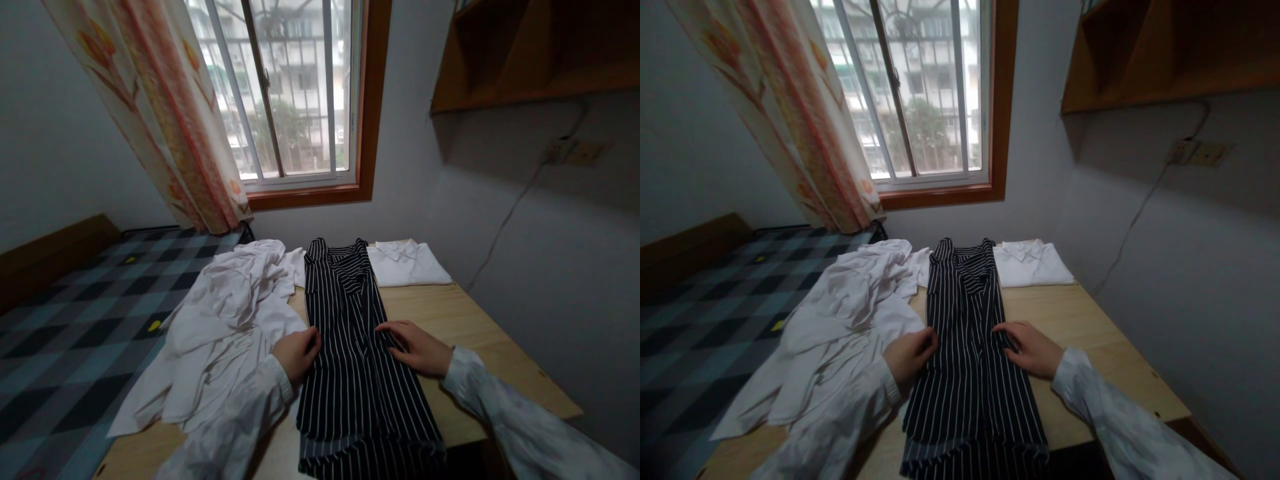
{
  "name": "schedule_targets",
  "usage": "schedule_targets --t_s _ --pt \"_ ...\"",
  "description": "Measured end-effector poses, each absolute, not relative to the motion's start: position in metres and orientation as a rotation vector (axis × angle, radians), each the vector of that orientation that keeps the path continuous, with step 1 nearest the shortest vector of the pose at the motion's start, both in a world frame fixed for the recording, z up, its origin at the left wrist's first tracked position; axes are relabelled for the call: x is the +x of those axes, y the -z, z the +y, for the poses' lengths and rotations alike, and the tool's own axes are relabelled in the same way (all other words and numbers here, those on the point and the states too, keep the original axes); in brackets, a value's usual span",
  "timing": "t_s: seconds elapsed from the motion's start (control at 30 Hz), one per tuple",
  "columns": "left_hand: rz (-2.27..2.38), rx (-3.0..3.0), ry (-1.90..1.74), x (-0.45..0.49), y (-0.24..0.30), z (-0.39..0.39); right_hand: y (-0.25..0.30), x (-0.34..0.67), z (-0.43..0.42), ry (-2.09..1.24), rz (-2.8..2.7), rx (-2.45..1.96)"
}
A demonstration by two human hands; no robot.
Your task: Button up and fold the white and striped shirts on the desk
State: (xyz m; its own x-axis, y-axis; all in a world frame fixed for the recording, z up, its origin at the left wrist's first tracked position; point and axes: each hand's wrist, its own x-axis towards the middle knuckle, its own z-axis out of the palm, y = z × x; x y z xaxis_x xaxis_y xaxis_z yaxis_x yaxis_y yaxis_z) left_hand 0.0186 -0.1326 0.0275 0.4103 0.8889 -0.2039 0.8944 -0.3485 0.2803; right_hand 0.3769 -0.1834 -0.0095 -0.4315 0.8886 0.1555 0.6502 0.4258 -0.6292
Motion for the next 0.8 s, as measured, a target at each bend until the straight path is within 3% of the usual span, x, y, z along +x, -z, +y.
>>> schedule_targets --t_s 0.27,0.37,0.53,0.8 --pt "1.998 2.197 -0.296 0.039 -0.057 -0.046 0.012 0.364 -0.081 -0.449 -1.746 -1.795" --pt "2.108 2.038 -0.18 0.047 -0.051 -0.011 0.018 0.356 -0.045 -0.402 -1.656 -1.949" --pt "2.069 2.102 -0.089 0.049 -0.032 0.0 0.032 0.352 -0.03 -0.458 -1.756 -1.812" --pt "1.936 2.194 -0.149 0.035 -0.019 -0.032 0.043 0.368 -0.073 -0.6 -1.856 -1.501"
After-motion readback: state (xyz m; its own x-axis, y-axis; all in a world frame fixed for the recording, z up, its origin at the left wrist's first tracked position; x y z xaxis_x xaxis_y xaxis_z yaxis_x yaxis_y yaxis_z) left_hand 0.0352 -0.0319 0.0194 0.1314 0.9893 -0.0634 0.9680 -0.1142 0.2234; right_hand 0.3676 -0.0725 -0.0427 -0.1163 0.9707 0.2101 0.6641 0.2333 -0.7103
